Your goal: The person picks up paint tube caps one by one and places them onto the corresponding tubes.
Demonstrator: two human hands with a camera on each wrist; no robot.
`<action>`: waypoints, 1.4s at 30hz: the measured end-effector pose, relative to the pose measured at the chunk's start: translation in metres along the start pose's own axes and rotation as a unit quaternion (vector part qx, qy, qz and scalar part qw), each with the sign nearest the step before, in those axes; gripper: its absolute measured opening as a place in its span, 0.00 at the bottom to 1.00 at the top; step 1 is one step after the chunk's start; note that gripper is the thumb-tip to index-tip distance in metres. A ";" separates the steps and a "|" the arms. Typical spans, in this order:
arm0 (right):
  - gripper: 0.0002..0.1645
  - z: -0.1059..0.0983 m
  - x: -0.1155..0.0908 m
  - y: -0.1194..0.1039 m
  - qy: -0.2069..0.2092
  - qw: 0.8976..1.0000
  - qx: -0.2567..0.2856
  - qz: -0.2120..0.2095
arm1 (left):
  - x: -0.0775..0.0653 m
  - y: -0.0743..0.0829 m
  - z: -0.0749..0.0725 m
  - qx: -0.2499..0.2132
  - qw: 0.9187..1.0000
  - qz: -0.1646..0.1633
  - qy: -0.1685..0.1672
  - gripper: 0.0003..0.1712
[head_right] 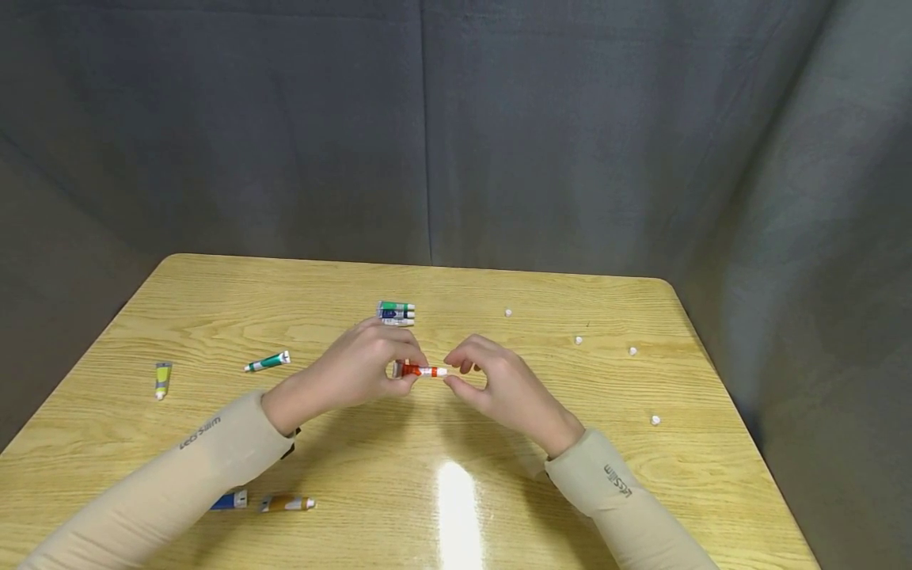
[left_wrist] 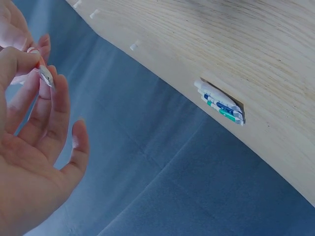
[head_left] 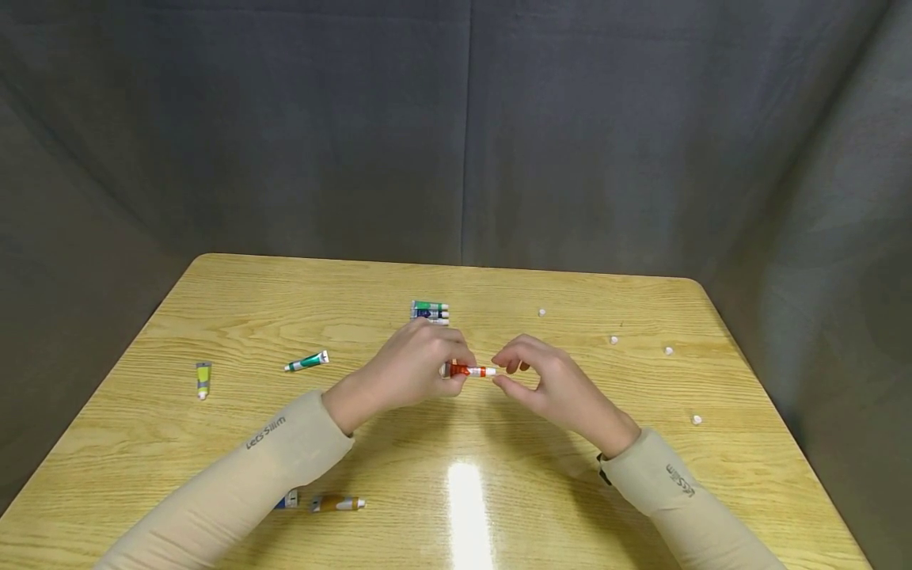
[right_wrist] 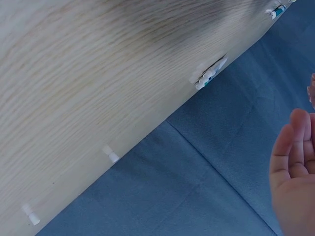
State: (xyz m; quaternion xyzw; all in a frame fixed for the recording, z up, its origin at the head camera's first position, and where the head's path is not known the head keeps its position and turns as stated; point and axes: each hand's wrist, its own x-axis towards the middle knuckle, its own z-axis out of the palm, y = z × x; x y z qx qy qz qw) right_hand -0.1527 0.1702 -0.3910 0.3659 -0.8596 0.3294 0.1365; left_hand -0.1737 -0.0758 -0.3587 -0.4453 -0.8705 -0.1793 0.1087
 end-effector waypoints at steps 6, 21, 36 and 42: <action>0.11 0.000 0.001 -0.003 0.002 1.000 -0.002 -0.016 | -0.001 -0.001 0.001 -0.005 1.000 0.004 0.005 0.08; 0.04 -0.002 0.002 -0.007 -0.028 1.000 -0.010 0.011 | 0.002 0.003 0.001 0.019 1.000 0.012 0.010 0.08; 0.01 -0.003 0.003 -0.007 -0.036 0.998 0.012 0.049 | 0.003 0.007 0.006 0.126 0.989 0.053 0.058 0.04; 0.07 0.000 0.001 -0.007 0.003 1.000 -0.030 -0.002 | 0.002 0.004 0.005 0.062 0.997 0.019 0.041 0.05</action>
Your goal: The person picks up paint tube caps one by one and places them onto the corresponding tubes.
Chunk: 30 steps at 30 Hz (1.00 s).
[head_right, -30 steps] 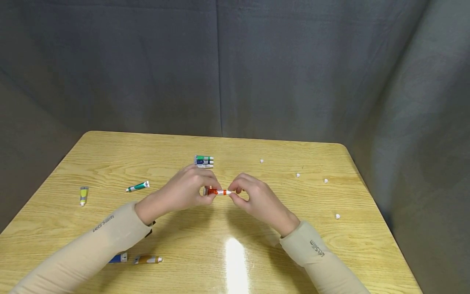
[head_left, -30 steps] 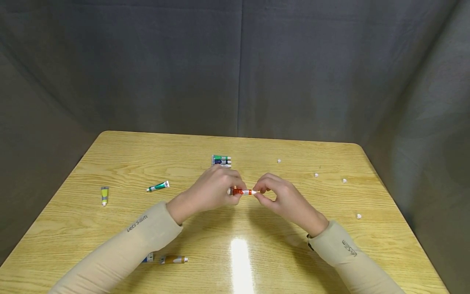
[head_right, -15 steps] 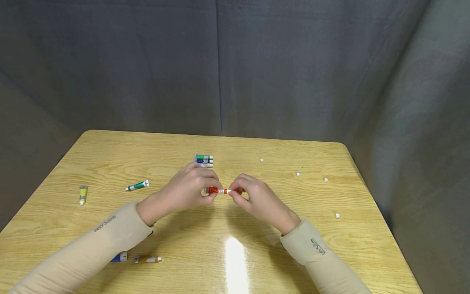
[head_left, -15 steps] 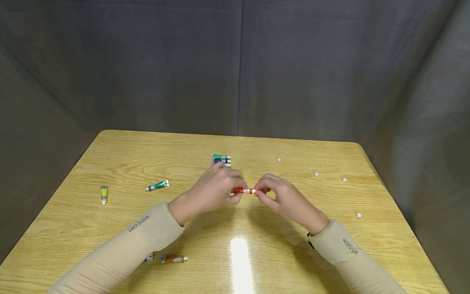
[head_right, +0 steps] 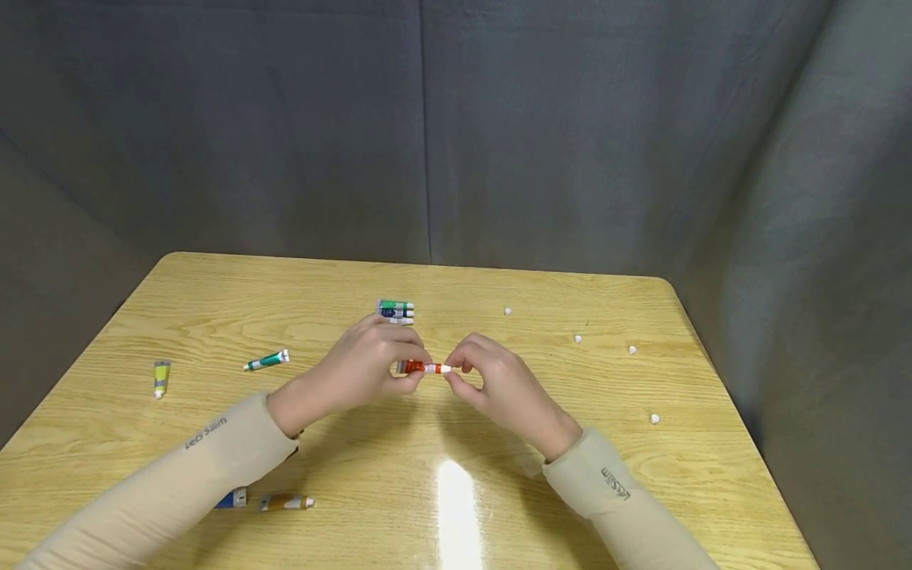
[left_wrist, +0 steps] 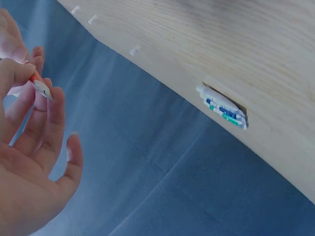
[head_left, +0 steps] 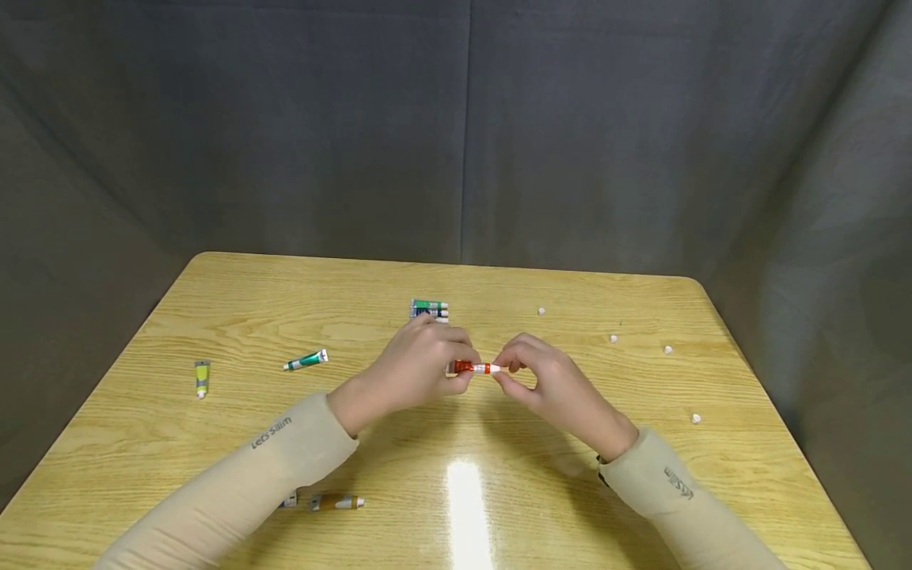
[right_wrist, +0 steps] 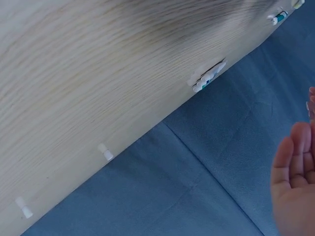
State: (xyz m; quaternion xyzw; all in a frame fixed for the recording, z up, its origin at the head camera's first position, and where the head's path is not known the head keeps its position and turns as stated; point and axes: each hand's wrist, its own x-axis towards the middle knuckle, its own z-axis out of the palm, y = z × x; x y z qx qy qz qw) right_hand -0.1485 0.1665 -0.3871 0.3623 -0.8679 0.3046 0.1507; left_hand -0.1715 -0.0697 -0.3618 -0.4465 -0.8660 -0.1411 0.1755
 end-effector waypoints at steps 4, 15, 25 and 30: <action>0.09 0.001 -0.001 0.001 0.025 0.999 -0.023 -0.040 | 0.000 0.000 0.001 -0.005 1.000 0.003 0.005 0.04; 0.03 0.001 0.001 0.001 -0.007 0.999 0.037 0.025 | -0.002 0.001 0.004 0.085 0.991 0.067 0.079 0.06; 0.02 0.003 0.002 0.003 0.023 0.999 0.016 -0.015 | -0.002 -0.002 0.004 0.055 0.994 0.052 0.084 0.06; 0.04 0.000 0.004 0.002 0.007 1.000 0.013 -0.014 | -0.002 -0.001 0.004 0.071 0.992 0.061 0.083 0.06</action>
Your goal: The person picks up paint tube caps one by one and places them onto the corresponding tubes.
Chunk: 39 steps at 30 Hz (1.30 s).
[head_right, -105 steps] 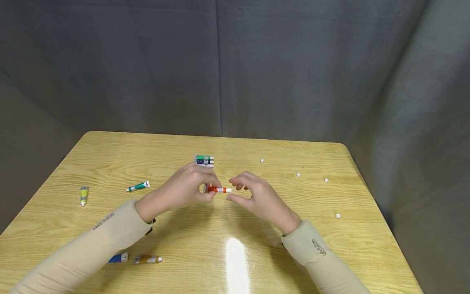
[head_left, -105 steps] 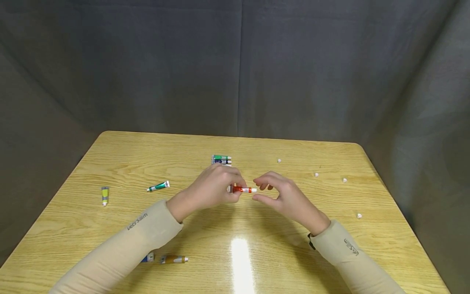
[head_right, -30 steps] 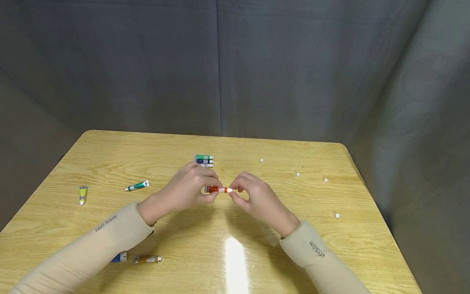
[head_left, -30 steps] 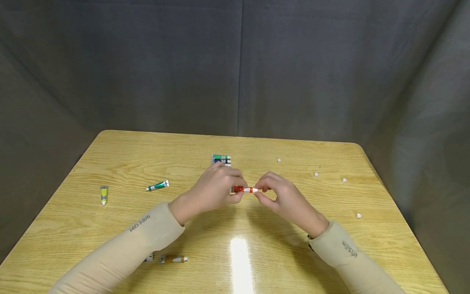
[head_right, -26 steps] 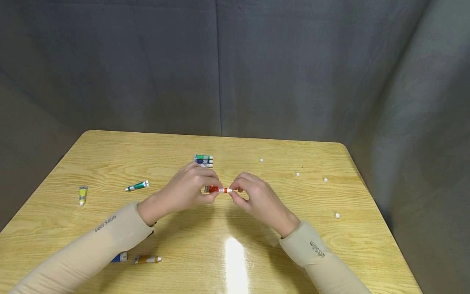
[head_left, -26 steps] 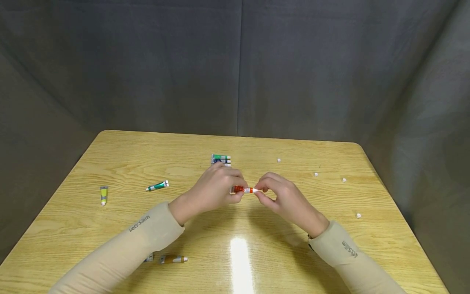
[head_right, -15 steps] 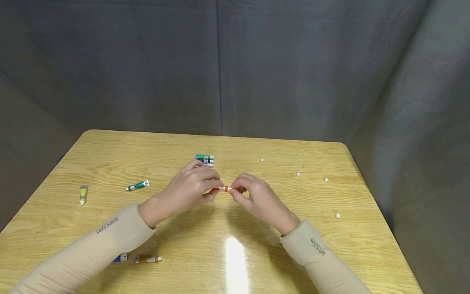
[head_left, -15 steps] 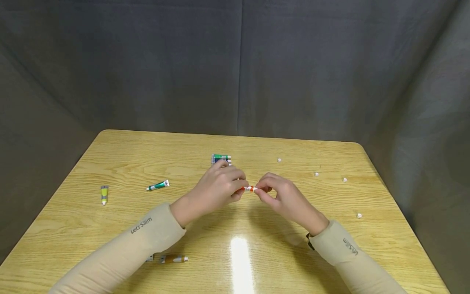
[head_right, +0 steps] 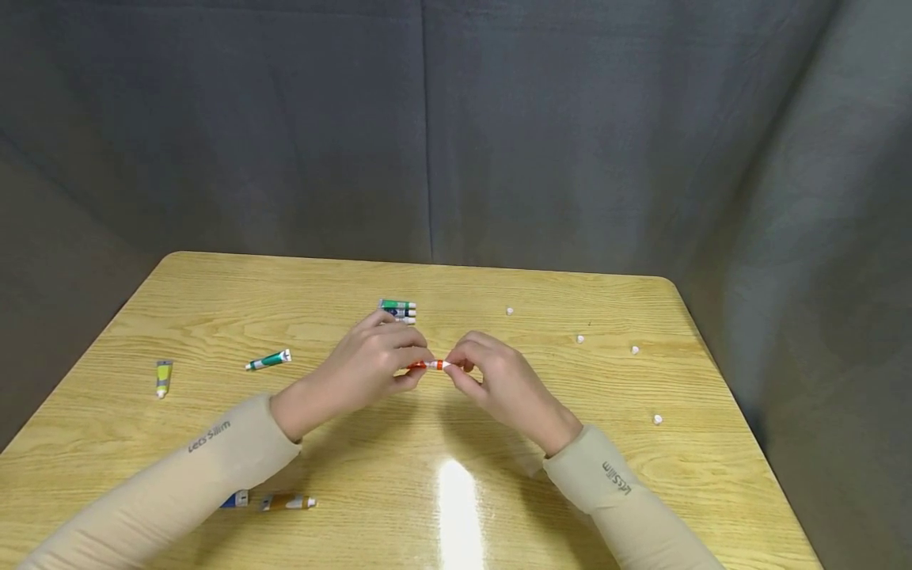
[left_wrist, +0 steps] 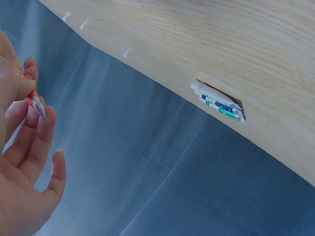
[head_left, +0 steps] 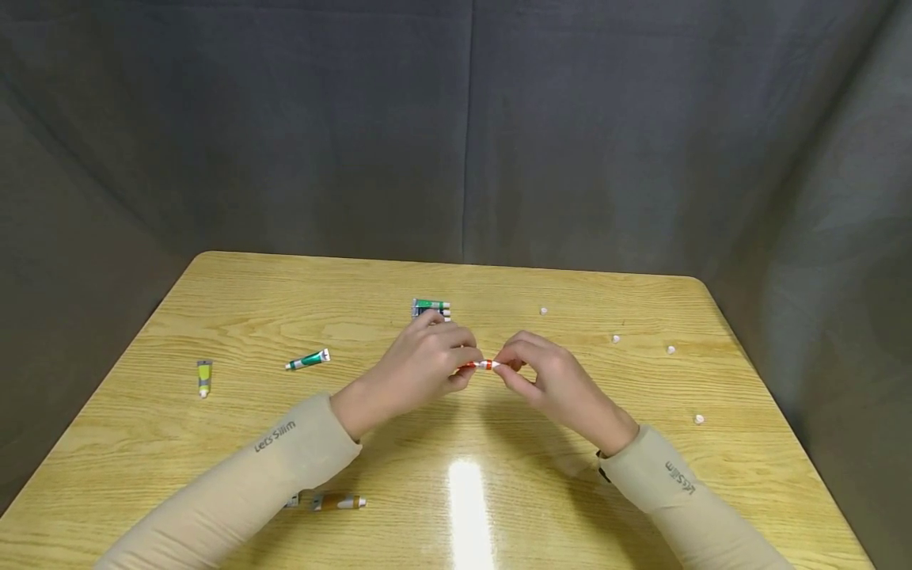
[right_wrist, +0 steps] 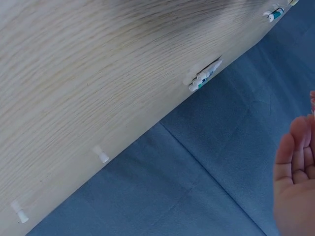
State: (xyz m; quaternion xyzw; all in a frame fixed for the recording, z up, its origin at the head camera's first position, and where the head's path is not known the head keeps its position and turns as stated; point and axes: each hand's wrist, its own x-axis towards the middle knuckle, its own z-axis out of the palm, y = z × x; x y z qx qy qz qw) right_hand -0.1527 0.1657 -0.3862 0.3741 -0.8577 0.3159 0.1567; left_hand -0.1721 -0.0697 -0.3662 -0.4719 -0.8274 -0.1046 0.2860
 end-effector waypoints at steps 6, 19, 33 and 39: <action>0.03 -0.002 0.003 0.002 -0.014 0.999 0.021 0.021 | 0.002 -0.001 0.000 -0.007 0.999 -0.033 -0.037 0.05; 0.07 -0.017 0.001 0.029 -0.005 0.996 -0.002 0.087 | -0.006 -0.026 0.012 -0.036 0.988 -0.108 -0.103 0.05; 0.10 -0.023 0.000 0.054 -0.007 0.988 0.002 0.154 | -0.014 -0.062 0.030 -0.058 0.974 -0.169 -0.137 0.05; 0.08 -0.022 -0.002 0.067 0.002 0.986 -0.002 0.169 | -0.016 -0.072 0.038 -0.050 0.965 -0.193 -0.169 0.07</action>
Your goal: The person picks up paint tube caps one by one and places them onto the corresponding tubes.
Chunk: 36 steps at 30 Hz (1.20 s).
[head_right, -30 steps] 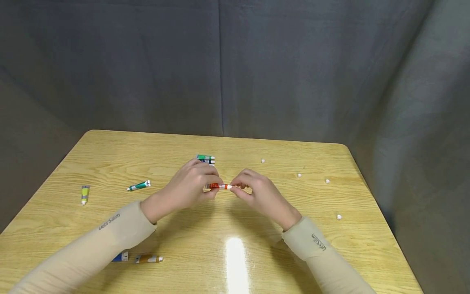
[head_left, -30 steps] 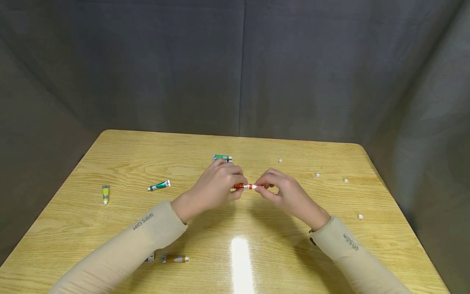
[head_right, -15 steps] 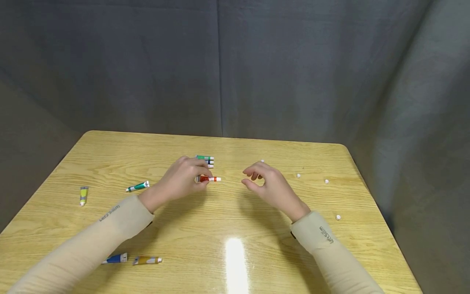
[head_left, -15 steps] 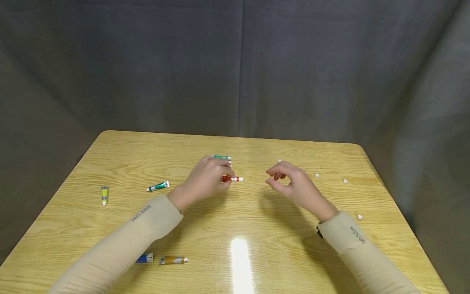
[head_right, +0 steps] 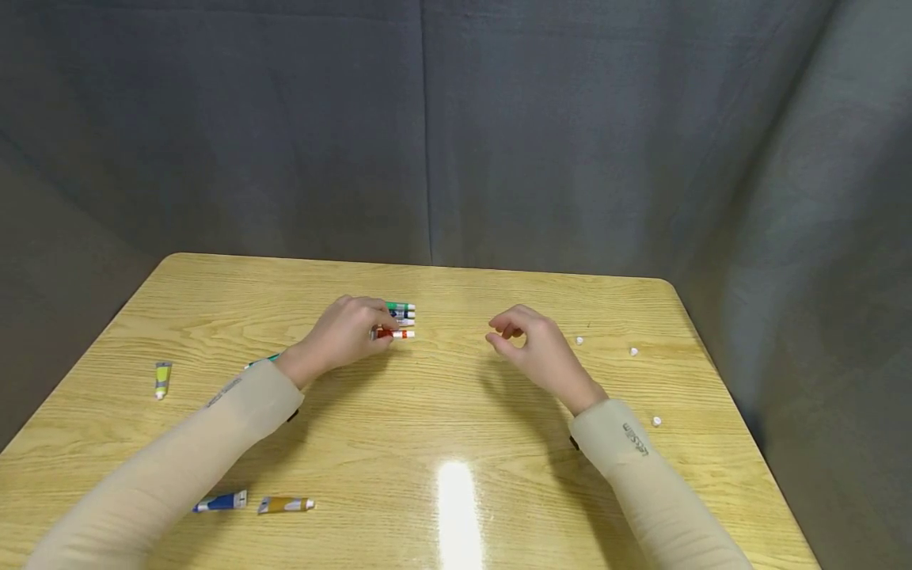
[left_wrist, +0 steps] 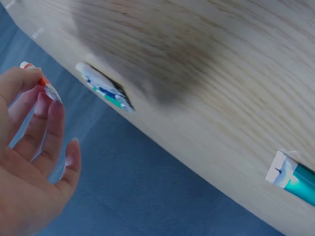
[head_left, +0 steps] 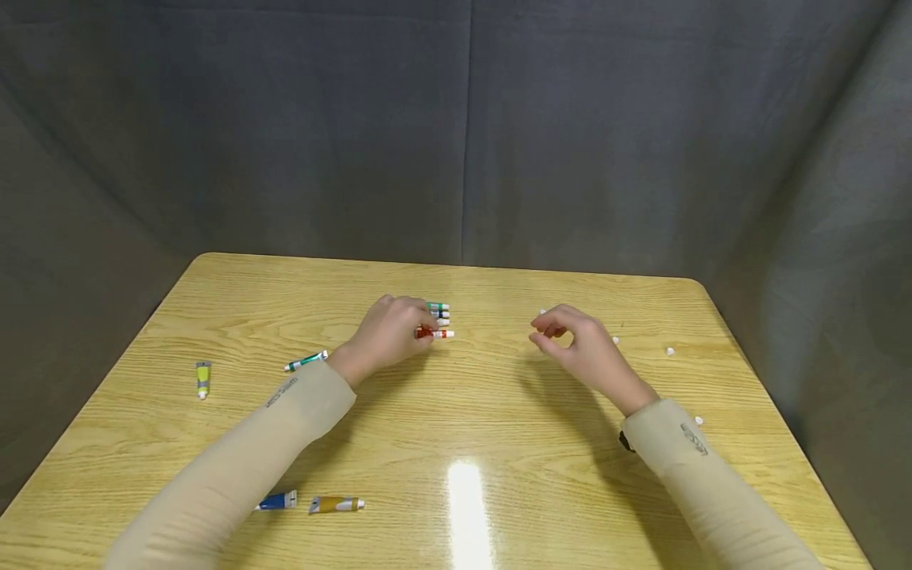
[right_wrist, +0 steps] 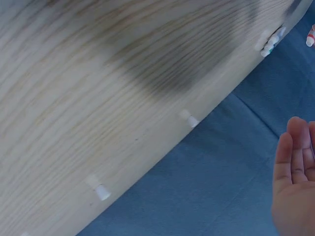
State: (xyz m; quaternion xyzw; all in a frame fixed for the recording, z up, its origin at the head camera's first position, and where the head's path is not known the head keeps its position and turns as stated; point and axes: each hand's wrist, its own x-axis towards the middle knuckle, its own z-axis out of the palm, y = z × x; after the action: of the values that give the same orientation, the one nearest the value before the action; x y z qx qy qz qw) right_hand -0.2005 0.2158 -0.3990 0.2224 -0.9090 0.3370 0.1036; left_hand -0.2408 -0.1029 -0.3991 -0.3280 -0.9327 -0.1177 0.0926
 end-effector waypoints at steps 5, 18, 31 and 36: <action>0.10 -0.002 0.006 0.013 0.001 1.000 -0.005 0.019 | 0.004 -0.005 0.006 0.001 1.000 -0.018 -0.013 0.09; 0.14 -0.009 0.023 0.037 -0.011 0.995 -0.014 0.093 | 0.009 -0.012 0.020 0.003 0.999 -0.042 -0.026 0.05; 0.22 0.000 0.041 0.060 -0.068 0.982 -0.029 0.171 | 0.011 -0.014 0.030 -0.001 0.998 -0.051 -0.033 0.06; 0.25 0.006 0.045 0.064 -0.090 0.978 -0.041 0.184 | 0.012 -0.015 0.033 -0.001 0.998 -0.059 -0.031 0.07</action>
State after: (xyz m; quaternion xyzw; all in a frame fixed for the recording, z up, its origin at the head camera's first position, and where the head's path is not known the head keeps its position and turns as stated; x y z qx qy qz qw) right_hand -0.2706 0.2399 -0.4247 0.0765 -0.9530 0.2914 -0.0333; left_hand -0.2632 -0.0977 -0.4302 -0.2763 -0.9526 -0.1141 0.0563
